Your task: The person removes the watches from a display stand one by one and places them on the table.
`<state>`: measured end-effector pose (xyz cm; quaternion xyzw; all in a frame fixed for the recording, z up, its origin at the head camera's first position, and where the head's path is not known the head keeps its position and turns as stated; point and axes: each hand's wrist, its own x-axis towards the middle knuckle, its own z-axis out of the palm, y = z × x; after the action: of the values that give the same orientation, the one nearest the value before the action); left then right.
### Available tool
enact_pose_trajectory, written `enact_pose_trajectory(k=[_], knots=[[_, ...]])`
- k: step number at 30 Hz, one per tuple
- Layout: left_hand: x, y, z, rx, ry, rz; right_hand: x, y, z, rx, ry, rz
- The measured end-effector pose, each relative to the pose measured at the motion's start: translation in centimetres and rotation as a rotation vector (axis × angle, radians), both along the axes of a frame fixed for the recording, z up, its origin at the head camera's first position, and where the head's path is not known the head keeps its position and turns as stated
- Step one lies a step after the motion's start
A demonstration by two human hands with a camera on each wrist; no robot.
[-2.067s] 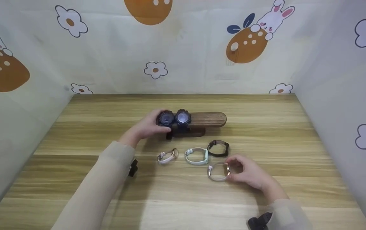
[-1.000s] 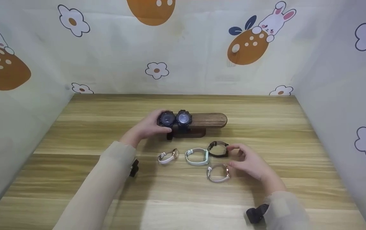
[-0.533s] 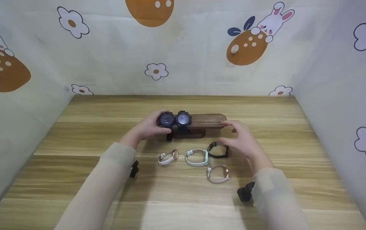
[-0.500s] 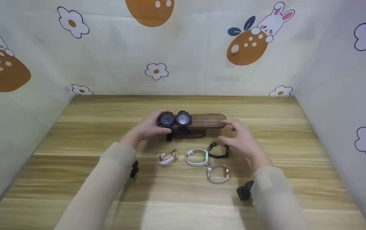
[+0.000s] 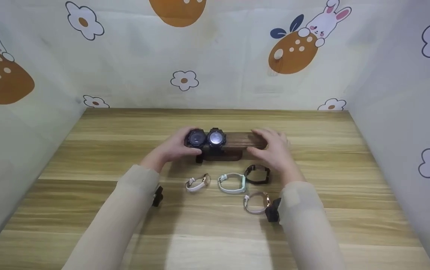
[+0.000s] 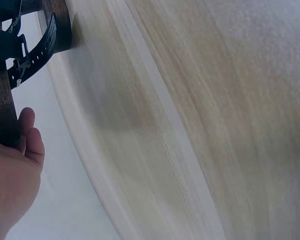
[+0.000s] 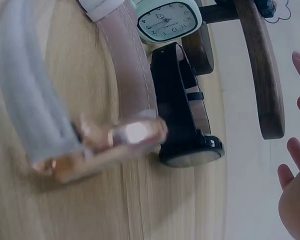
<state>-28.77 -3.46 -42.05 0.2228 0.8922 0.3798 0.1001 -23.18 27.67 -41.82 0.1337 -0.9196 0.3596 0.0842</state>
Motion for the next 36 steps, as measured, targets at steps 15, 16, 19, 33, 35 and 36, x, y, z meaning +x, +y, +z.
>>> enact_pose_trajectory(k=[15, 16, 19, 33, 35, 36], knots=[[-0.2, 0.0, 0.1, 0.035, -0.017, 0.008, -1.7, -1.3, 0.0, -0.012, -0.158, 0.033], [-0.2, 0.0, 0.0, 0.043, -0.017, 0.013, -1.7, -1.3, 0.1, -0.002, -0.164, 0.037], [-0.3, 0.1, -0.2, 0.067, -0.023, 0.023, -1.7, -1.4, 0.5, 0.024, -0.185, 0.05], [0.1, 0.1, -0.7, 0.107, -0.054, 0.047, -1.7, -1.6, 0.6, 0.041, -0.171, 0.061], [0.1, 0.2, -0.5, 0.11, -0.053, 0.049, -1.7, -1.6, 0.7, 0.041, -0.175, 0.059], [0.2, 0.2, -0.5, 0.118, -0.055, 0.05, -1.7, -1.6, 0.7, 0.044, -0.176, 0.058]])
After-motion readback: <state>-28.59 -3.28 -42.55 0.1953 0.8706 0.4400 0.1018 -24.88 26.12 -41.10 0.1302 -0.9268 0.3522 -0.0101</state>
